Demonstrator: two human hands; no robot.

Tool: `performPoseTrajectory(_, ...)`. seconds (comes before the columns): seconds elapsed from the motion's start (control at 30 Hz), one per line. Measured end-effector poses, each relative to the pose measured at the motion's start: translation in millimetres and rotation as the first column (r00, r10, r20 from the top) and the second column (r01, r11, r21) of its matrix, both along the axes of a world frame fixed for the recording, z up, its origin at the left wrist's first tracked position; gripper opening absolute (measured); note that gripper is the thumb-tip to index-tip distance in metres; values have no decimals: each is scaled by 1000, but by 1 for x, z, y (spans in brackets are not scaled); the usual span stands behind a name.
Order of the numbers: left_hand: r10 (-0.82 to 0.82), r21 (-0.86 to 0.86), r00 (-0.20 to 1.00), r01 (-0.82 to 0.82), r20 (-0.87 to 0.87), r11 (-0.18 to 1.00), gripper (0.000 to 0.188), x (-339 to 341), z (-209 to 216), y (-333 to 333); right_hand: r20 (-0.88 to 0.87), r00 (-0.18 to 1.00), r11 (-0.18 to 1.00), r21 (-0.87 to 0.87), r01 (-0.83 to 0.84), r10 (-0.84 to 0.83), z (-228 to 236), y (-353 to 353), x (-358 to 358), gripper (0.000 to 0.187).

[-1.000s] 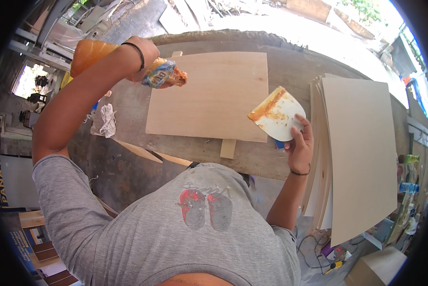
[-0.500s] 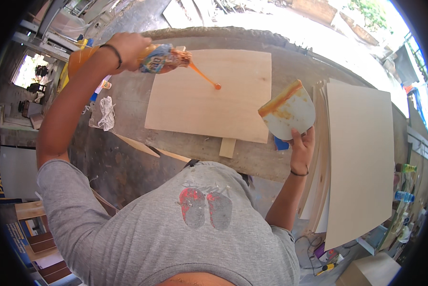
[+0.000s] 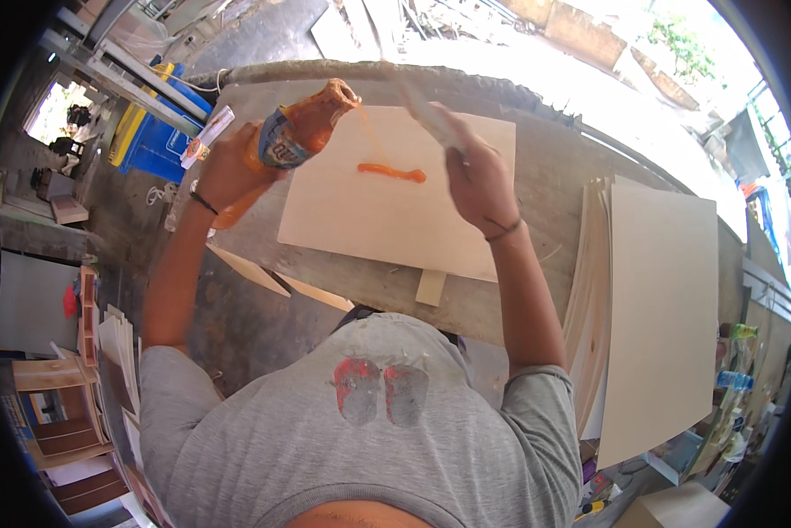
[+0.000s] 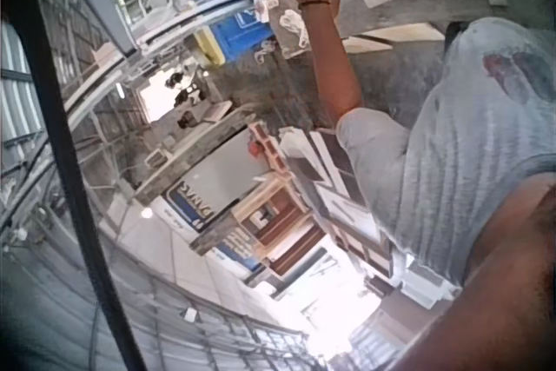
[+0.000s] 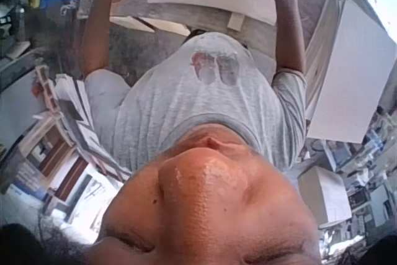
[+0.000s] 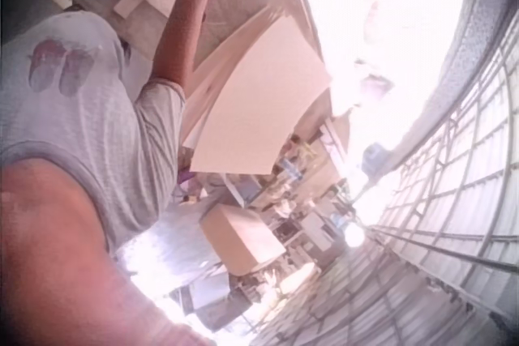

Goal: The person sands the surface of a wood panel using a sanding block by hand, then pours a liquid adhesive onto the panel from a bottle and spreads it across the surface using a plastic spreader.

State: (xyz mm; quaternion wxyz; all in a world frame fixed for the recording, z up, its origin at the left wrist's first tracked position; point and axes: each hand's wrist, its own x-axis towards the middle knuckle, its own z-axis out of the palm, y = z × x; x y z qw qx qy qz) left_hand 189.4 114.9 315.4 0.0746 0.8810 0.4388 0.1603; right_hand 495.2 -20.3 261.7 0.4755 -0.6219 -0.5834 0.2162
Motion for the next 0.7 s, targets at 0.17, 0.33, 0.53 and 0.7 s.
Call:
performPoseTrajectory(0.17,98,-40,976,-92,193,995,66,-20,-13,4,255,948,968,113,-223,189,-6,32,-26,45)
performPoseTrajectory(0.33,251,-191,846,-180,470,965,62,-74,-30,14,273,945,979,-142,-146,181,-40,23,-11,38)
performPoseTrajectory(0.53,201,-186,818,-118,538,975,67,-122,-61,33,164,986,945,-323,48,6,-42,24,14,45)
performPoseTrajectory(0.7,85,-154,882,-15,463,988,66,-105,-44,28,-93,984,946,-300,120,-155,-43,23,8,50)
